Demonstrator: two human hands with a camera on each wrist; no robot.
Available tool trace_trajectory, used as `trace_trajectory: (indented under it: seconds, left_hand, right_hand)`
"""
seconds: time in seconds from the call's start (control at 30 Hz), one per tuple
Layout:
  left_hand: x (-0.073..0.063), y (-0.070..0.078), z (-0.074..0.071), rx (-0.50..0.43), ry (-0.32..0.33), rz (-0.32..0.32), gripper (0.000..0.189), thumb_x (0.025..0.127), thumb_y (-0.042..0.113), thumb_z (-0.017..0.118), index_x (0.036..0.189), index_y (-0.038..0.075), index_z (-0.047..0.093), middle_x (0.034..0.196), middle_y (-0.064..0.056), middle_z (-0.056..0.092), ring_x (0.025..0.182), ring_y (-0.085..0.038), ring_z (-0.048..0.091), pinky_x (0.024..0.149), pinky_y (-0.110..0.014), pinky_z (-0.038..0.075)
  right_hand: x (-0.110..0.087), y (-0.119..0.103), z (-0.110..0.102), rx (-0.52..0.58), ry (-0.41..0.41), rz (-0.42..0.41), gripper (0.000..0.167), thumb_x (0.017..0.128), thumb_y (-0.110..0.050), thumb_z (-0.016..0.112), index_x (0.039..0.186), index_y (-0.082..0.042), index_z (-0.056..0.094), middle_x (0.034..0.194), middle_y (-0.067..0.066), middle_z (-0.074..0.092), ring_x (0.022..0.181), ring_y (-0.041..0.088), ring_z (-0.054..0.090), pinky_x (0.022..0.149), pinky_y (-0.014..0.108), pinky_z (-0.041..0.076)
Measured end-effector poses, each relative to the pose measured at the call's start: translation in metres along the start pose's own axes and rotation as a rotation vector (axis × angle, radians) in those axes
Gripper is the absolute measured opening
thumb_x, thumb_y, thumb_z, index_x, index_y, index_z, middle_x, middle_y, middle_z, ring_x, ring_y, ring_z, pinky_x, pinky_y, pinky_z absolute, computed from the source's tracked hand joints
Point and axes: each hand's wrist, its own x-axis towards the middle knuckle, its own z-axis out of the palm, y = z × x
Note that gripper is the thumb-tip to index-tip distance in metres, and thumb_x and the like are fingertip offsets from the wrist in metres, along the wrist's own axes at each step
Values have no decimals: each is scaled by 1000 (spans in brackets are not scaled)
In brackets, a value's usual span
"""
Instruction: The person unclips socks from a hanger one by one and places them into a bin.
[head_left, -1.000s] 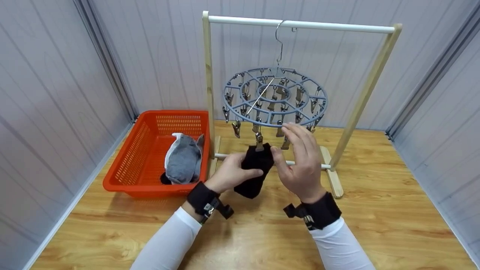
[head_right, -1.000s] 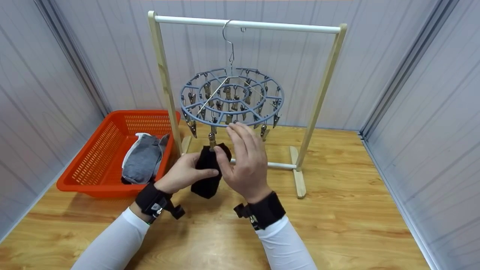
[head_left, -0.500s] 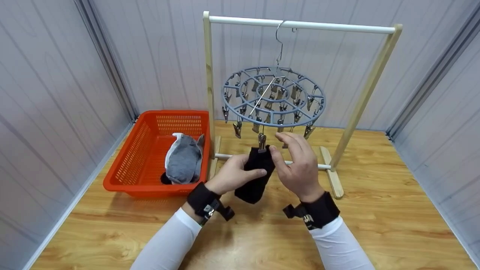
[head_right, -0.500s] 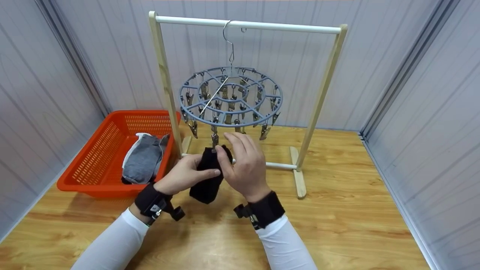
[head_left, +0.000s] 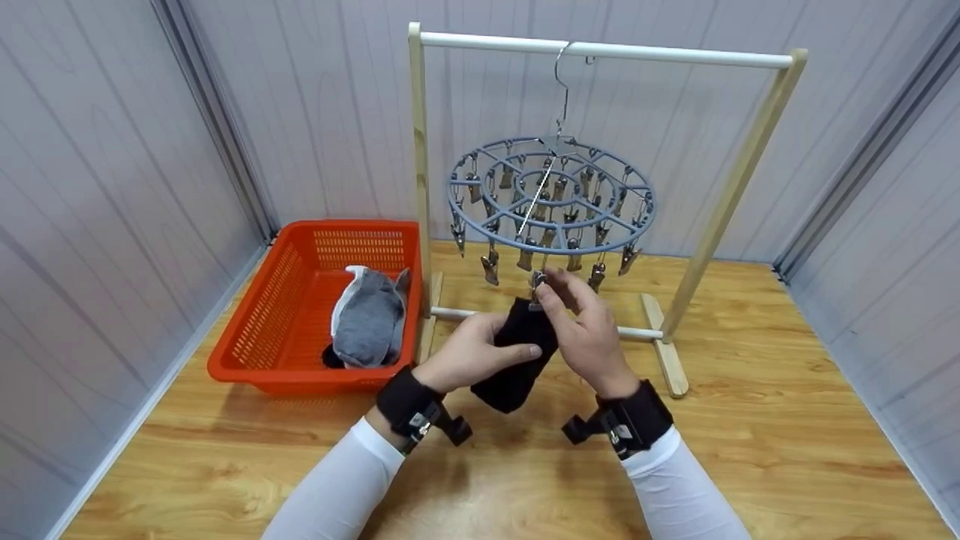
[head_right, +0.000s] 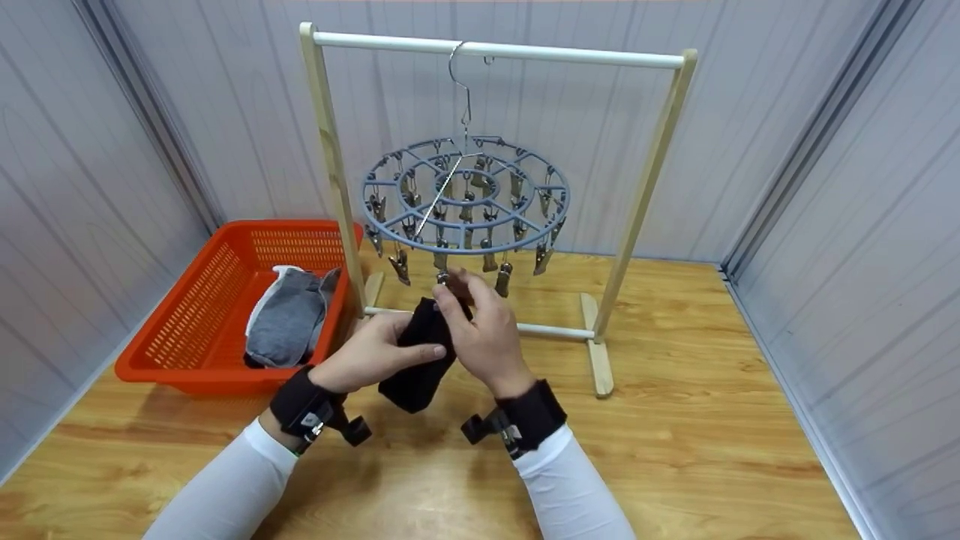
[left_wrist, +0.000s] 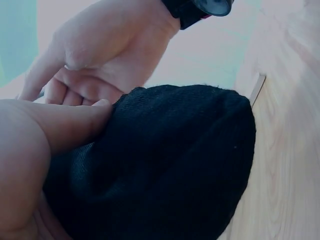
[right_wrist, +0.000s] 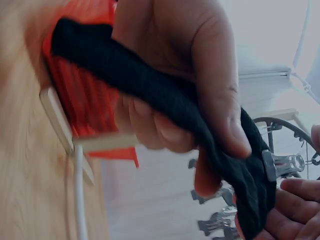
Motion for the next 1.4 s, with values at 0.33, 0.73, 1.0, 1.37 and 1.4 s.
trace_trajectory:
  seconds: [0.33,0.73,1.0,1.37,1.4]
  left_hand:
    - [-1,3,4,19,-7,-12,30,103,29,83,120,5,79,104,-3,82,89,-17,79,82,-34,64]
    - [-1,4,7,38,-14,-6,31,104,31,81,124,7,78,106,-2,82,90,-17,78,81,-33,64]
    - [-1,5,7,29,-6,-18,29,108,35,77,120,9,80,104,-2,82,89,-17,79,81,-34,64]
    - [-1,4,4,70,-5,1,23,111,30,72,117,8,80,100,0,81,85,-14,76,78,-32,62]
    - [0,4,4,72,-9,5,23,111,29,72,117,8,80,100,0,81,85,-14,76,78,-32,62]
  right_hand:
    - [2,1,5,335,-19,206,40,118,-20,56,153,1,58,123,18,77,122,28,72,107,34,56]
    - [3,-3,5,417,75,242,33,117,-14,59,144,4,66,124,14,74,110,28,76,98,33,60]
    - [2,-7,7,455,94,234,29,116,-9,58,136,10,65,116,14,74,108,25,76,99,35,61]
    - [3,-9,6,449,163,165,14,111,-3,66,117,7,73,104,17,77,101,26,79,93,34,62]
    - [3,-9,6,445,171,162,13,111,-3,66,117,7,73,104,18,78,101,26,79,92,33,62]
